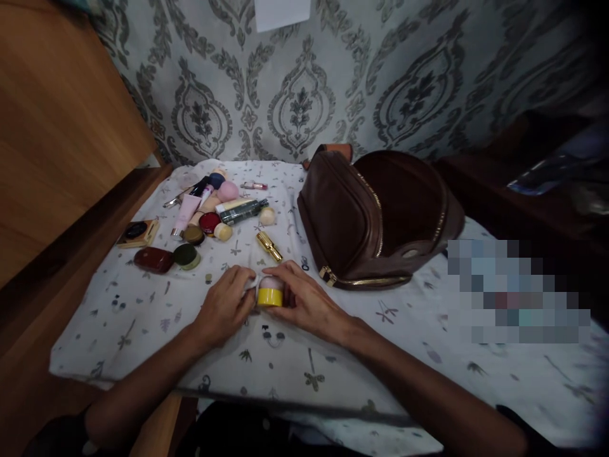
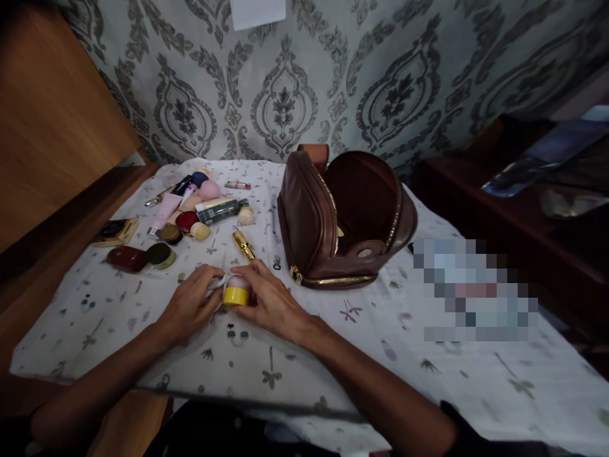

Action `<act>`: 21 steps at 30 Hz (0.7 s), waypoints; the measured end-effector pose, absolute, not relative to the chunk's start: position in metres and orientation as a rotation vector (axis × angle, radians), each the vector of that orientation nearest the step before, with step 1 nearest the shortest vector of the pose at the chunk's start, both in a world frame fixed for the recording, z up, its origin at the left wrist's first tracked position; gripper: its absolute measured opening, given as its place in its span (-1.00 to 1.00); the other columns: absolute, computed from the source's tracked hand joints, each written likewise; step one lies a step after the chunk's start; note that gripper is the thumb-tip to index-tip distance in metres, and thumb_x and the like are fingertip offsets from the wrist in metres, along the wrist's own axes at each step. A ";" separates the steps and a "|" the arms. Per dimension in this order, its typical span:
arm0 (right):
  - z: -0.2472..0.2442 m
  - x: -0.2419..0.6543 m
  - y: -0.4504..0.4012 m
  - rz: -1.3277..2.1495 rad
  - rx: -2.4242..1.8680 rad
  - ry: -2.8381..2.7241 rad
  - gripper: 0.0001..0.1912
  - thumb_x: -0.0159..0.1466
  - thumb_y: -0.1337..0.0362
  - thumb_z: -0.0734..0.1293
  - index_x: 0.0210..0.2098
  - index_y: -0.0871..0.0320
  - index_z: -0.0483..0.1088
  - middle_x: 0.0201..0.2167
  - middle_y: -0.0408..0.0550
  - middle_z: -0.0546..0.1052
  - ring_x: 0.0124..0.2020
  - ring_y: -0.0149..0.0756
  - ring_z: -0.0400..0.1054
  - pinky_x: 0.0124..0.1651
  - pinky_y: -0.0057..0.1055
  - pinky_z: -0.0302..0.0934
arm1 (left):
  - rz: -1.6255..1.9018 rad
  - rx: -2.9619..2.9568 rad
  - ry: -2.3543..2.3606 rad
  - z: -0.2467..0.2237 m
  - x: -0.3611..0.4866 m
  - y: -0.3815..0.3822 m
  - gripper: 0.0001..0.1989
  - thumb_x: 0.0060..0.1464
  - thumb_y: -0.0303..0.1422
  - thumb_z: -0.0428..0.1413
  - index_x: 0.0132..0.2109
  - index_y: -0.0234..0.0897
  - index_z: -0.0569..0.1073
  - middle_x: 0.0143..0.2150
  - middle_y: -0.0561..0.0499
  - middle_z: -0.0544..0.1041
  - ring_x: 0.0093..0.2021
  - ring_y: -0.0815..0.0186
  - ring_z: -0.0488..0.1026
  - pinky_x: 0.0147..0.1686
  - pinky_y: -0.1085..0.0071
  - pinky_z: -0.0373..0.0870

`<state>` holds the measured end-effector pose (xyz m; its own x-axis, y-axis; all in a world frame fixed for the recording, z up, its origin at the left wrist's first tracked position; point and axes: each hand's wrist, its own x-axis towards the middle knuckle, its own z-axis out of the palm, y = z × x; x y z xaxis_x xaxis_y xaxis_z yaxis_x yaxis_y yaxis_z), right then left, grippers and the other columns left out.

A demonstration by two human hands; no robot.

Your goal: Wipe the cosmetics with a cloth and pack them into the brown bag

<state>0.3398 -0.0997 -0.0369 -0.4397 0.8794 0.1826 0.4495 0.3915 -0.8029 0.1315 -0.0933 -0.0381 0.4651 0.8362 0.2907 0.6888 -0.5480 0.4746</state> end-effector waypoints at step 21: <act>-0.053 0.336 -0.096 0.646 -1.121 -1.964 -0.57 0.16 0.35 0.43 0.02 0.11 0.37 -0.12 0.01 0.38 -0.07 -0.18 0.37 0.02 -0.21 0.31 | 0.889 2.504 0.799 -0.036 0.120 -0.097 -0.64 0.27 -0.47 -0.06 0.18 -0.18 0.32 -0.04 -0.13 0.39 -0.02 0.21 0.40 -0.04 0.28 0.39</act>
<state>0.3362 -0.0959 -0.0534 -0.3174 0.8733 0.3696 0.4831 0.4843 -0.7294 0.1197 -0.0975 -0.0358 0.6415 0.6171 0.4556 0.3874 -0.7733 0.5019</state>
